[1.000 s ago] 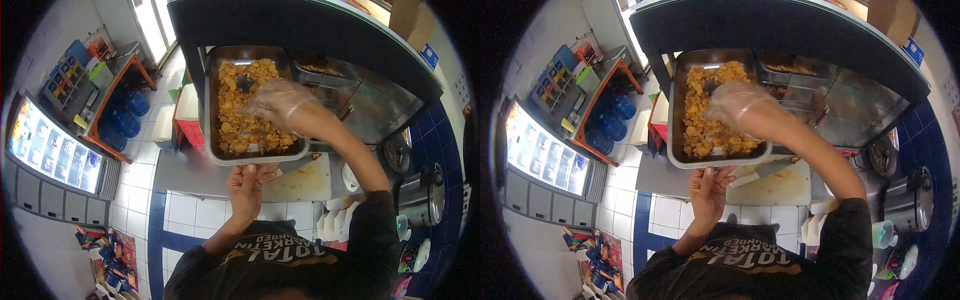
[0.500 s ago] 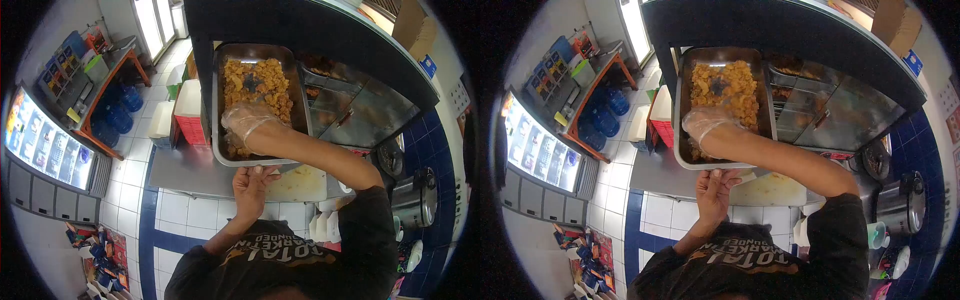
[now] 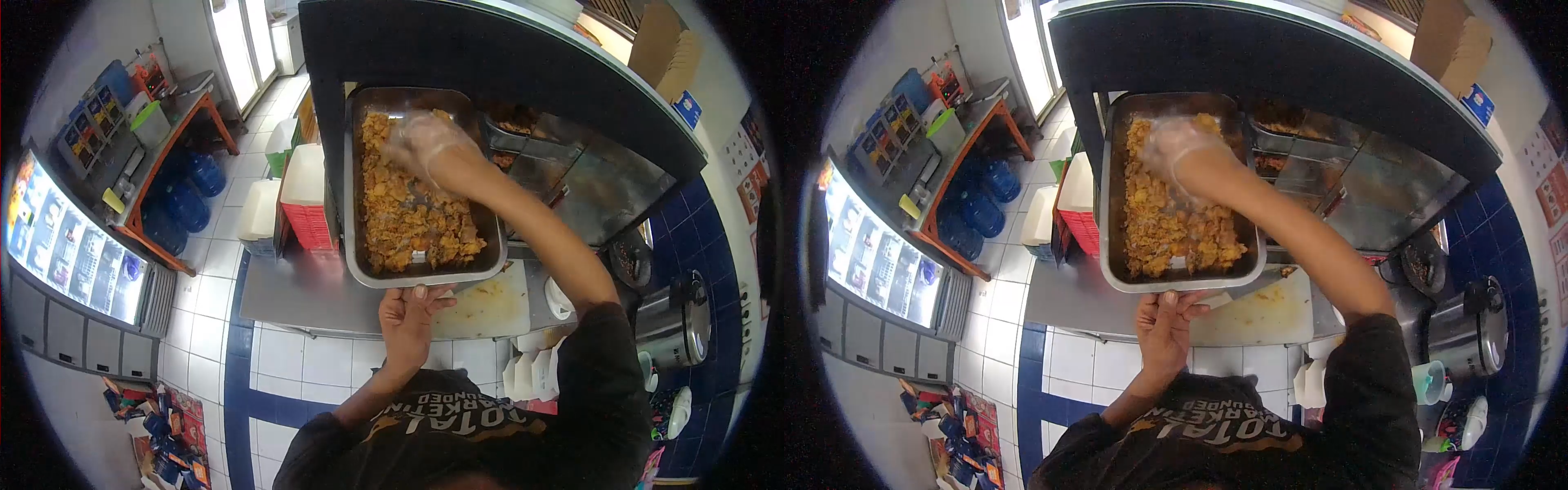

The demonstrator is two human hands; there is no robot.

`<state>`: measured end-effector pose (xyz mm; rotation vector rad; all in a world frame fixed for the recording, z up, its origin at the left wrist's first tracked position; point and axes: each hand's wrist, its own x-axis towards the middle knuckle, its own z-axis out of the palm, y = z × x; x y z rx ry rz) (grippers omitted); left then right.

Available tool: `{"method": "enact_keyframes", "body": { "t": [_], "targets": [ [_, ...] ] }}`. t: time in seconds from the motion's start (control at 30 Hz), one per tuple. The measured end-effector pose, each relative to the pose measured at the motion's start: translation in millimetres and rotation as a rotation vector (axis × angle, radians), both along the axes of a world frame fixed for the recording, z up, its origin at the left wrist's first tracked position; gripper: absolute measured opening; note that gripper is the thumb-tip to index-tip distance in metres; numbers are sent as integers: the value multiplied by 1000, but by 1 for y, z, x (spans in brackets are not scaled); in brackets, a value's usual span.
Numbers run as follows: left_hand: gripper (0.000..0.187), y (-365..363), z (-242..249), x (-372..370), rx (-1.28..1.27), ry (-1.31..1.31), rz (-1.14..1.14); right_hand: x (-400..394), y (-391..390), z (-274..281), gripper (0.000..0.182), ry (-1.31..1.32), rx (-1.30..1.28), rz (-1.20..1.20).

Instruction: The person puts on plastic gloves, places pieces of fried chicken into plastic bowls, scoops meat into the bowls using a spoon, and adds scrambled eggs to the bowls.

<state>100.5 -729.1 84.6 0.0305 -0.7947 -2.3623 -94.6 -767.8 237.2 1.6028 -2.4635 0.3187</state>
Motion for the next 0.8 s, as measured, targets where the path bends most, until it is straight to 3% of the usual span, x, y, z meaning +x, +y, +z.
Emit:
{"method": "enact_keyframes", "body": {
  "t": [0.13, 0.2, 0.23, 0.3, 0.33, 0.4, 0.47, 0.53, 0.63, 0.77, 0.8],
  "targets": [
    [23, 0, -10, 1, -6, 25, -20, -52, -21, -8, 23, 250, -32, 122],
    [23, -2, -7, 2, -6, 26, -25, -58, -18, -4, 24, -89, -39, 183],
    [24, -1, -6, 3, 3, 26, -21, -59, -9, -4, 24, -91, -28, 185],
    [22, 1, -1, 2, 23, 7, -5, -61, 14, 1, 29, 278, 13, 59],
    [21, 1, 1, 2, 24, -16, 0, -57, 13, 7, 29, 275, 25, 72],
    [21, 2, 1, 1, 22, -15, 13, -51, 17, 16, 30, 184, 314, -169],
    [21, 2, 0, 2, 8, -14, 11, -60, 26, 7, 30, 240, 248, -128],
    [22, 1, -3, 1, 5, 10, 5, -68, 31, 1, 27, 171, 40, 89],
    [23, -1, 0, 3, -12, 20, -16, -54, 33, 9, 28, 108, 225, -90],
    [23, -2, -5, 3, -2, 21, -29, -41, 37, 20, 32, 132, 189, -46],
    [23, -3, -7, 3, 2, 19, -35, -31, 36, 25, 32, 19, 133, -119]
  ]
}}
